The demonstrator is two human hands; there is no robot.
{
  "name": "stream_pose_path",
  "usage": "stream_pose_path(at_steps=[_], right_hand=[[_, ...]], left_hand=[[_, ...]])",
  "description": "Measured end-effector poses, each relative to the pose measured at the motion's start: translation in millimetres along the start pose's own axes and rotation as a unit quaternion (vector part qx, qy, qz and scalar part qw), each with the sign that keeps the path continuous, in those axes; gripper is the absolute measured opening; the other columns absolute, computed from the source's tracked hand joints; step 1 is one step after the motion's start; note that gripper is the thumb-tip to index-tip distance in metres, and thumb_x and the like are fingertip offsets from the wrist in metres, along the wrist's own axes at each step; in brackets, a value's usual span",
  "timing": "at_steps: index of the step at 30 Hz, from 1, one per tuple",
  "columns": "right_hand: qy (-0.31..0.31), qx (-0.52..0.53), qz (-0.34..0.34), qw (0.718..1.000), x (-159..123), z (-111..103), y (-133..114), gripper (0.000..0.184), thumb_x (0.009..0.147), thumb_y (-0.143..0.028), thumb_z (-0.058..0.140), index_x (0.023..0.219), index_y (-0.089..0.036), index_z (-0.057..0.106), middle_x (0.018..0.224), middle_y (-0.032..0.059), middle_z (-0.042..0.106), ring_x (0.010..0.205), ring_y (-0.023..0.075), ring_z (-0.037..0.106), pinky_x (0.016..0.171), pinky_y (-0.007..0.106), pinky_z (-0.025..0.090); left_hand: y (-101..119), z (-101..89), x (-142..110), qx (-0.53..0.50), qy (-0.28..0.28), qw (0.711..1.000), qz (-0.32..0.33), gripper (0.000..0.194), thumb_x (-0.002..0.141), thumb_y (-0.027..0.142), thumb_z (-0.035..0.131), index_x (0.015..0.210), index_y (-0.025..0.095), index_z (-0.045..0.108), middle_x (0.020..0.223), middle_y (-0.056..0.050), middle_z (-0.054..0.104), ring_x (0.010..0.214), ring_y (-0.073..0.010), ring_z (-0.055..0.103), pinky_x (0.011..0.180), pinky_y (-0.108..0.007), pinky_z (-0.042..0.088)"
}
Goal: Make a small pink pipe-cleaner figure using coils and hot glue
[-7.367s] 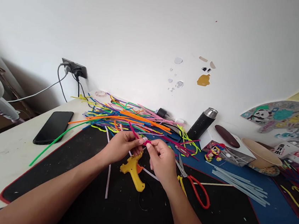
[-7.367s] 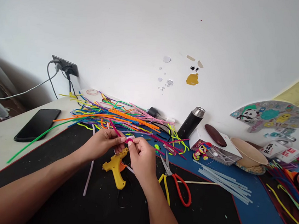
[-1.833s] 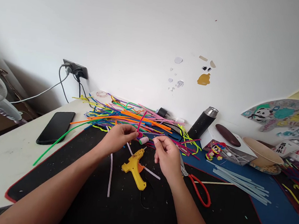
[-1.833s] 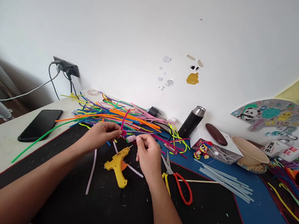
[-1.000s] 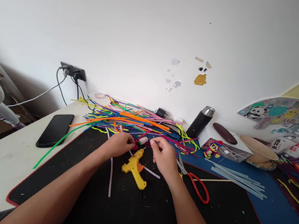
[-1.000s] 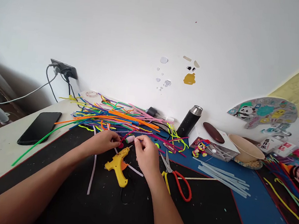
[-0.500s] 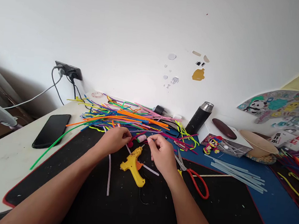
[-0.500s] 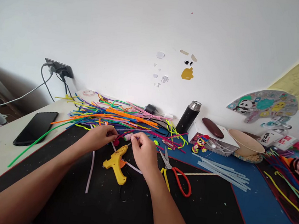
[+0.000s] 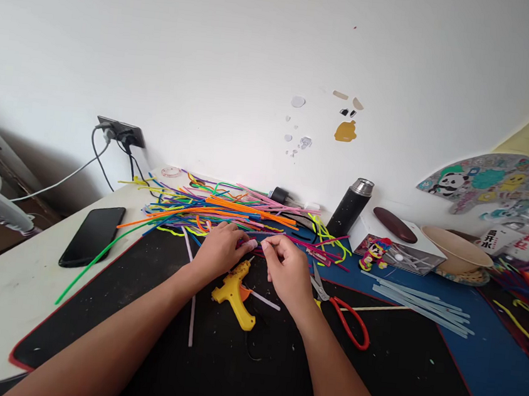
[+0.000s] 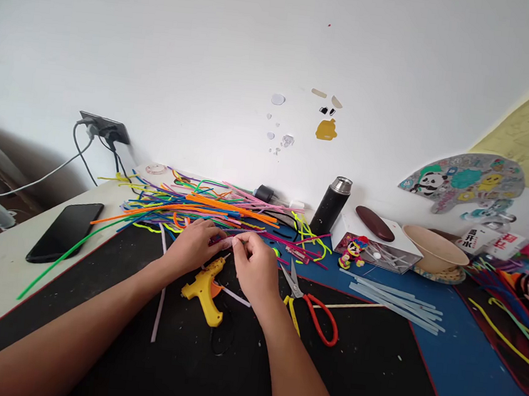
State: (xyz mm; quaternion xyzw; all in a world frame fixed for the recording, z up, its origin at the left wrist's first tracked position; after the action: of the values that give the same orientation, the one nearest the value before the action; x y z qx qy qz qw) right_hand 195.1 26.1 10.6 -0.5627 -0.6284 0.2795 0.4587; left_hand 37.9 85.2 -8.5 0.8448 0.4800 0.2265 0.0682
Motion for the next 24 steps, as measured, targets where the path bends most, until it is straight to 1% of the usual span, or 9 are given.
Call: stream_pose_path(at_steps=[2,5,7,10,13,15,17,19,24], right_hand=[[0.000,-0.002,-0.002,1.000,0,0,-2,0.026,0.099,-0.046,0.056,0.090,-0.024,0.067,0.055,-0.0044,0.058,0.042,0.0148,0.052,0.049,0.026,0.041],[-0.001,-0.004,-0.004,1.000,-1,0,-4,0.026,0.099,-0.045,0.056,0.090,-0.024,0.068,0.056,-0.0036,0.060,0.042,0.0149,0.053,0.048,0.026,0.041],[-0.004,-0.005,-0.007,1.000,-2,1,-4,0.026,0.099,-0.045,0.056,0.089,-0.024,0.067,0.057,-0.0034,0.060,0.043,0.0149,0.054,0.048,0.026,0.041],[-0.007,-0.007,-0.011,1.000,-2,1,-5,0.026,0.099,-0.045,0.055,0.090,-0.024,0.067,0.058,-0.0035,0.060,0.044,0.0150,0.054,0.048,0.026,0.041],[-0.005,-0.004,-0.010,1.000,-2,0,-6,0.025,0.099,-0.044,0.055,0.090,-0.024,0.066,0.058,-0.0041,0.058,0.044,0.0149,0.054,0.048,0.026,0.040],[-0.003,0.003,-0.007,1.000,-2,-1,-7,0.024,0.099,-0.044,0.055,0.090,-0.024,0.066,0.056,-0.0049,0.055,0.044,0.0147,0.053,0.048,0.026,0.039],[0.000,0.015,-0.006,1.000,-2,-2,-6,0.024,0.099,-0.044,0.056,0.089,-0.024,0.066,0.055,-0.0056,0.054,0.043,0.0146,0.053,0.047,0.026,0.038],[-0.001,0.034,-0.001,0.999,-1,-1,-5,0.024,0.099,-0.045,0.057,0.090,-0.024,0.065,0.055,-0.0062,0.053,0.042,0.0142,0.052,0.047,0.026,0.038],[-0.006,0.091,0.026,0.996,-1,-1,-2,0.026,0.098,-0.048,0.058,0.092,-0.023,0.065,0.053,-0.0068,0.053,0.040,0.0138,0.050,0.045,0.026,0.038]], left_hand=[[-1,1.9,1,0.026,-0.001,1.000,0.001,0.042,0.102,0.050,0.054,0.093,0.019,0.080,0.091,-0.013,0.072,0.093,-0.0314,0.063,0.084,-0.043,0.045],[-2,5.1,1,0.049,-0.004,0.999,0.000,0.031,0.095,0.047,0.064,0.091,0.021,0.079,0.089,-0.012,0.073,0.094,-0.0331,0.063,0.085,-0.043,0.045],[-4,7.0,0,0.038,-0.004,0.999,-0.001,0.025,0.090,0.044,0.071,0.088,0.021,0.080,0.089,-0.012,0.073,0.096,-0.0344,0.062,0.085,-0.044,0.045],[-4,6.0,2,-0.006,0.002,1.000,-0.009,0.025,0.091,0.043,0.068,0.085,0.021,0.079,0.088,-0.012,0.073,0.094,-0.0332,0.063,0.086,-0.044,0.045],[-1,-2.3,3,-0.065,0.017,0.998,-0.021,0.032,0.094,0.048,0.063,0.085,0.020,0.078,0.088,-0.012,0.075,0.091,-0.0311,0.065,0.085,-0.042,0.046],[1,-8.7,3,-0.130,0.015,0.991,-0.036,0.038,0.096,0.053,0.059,0.086,0.020,0.077,0.089,-0.010,0.076,0.088,-0.0283,0.066,0.082,-0.038,0.047],[0,-12.8,2,-0.218,0.001,0.974,-0.065,0.042,0.098,0.057,0.056,0.093,0.020,0.076,0.094,-0.008,0.078,0.086,-0.0251,0.068,0.079,-0.035,0.048],[-2,-16.6,-2,-0.304,0.003,0.948,-0.095,0.043,0.094,0.060,0.061,0.102,0.020,0.075,0.101,-0.007,0.079,0.091,-0.0245,0.070,0.081,-0.033,0.051],[-4,-16.0,-13,-0.488,-0.009,0.864,-0.123,0.045,0.084,0.057,0.076,0.105,0.018,0.068,0.102,-0.007,0.076,0.095,-0.0229,0.071,0.082,-0.032,0.055]])
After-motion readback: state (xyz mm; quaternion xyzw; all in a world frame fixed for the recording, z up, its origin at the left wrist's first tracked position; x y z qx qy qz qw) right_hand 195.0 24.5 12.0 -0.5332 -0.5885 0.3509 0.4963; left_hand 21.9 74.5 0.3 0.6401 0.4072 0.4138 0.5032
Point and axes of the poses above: each hand's wrist, its own x-axis towards the middle knuckle, its own z-axis out of the palm, y = z × x, the point moved 6 cm from there along x, towards the middle knuckle
